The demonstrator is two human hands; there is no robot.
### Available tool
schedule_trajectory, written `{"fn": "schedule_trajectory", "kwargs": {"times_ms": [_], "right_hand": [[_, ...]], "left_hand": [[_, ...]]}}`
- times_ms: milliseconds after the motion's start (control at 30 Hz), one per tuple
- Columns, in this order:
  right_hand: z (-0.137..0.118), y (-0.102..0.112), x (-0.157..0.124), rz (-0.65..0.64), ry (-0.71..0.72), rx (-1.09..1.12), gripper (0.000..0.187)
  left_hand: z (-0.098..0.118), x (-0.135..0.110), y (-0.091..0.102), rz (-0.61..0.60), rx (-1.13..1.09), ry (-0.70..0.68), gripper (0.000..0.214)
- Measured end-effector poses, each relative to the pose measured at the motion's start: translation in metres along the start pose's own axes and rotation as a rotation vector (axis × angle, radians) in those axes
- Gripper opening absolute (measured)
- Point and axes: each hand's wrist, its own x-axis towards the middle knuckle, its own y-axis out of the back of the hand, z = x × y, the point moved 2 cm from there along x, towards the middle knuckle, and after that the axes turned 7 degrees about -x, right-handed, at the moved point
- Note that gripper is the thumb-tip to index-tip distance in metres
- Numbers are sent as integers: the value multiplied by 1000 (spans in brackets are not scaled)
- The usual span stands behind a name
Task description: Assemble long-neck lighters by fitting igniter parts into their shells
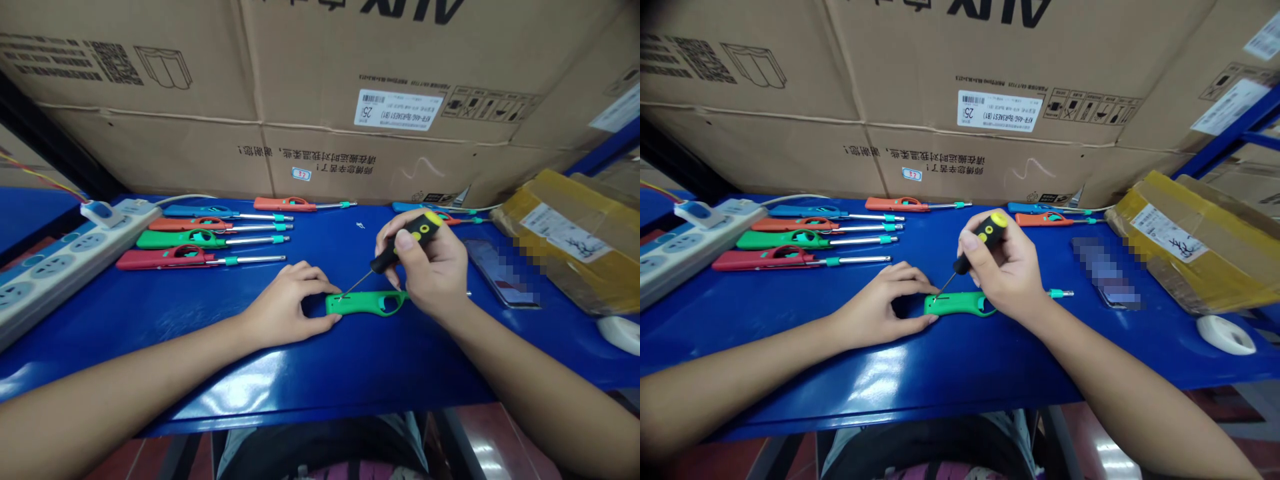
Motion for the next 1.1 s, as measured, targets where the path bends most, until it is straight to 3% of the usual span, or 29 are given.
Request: {"fn": "schedule_trajectory", "kwargs": {"times_ms": [200, 1100], "right_hand": [[1, -4, -8, -124, 16, -39, 12], [7, -8, -14, -170, -8, -15, 10]], "left_hand": [[-2, 2, -3, 7, -20, -24, 32], [-4, 0, -4, 5, -25, -18, 33]]}}
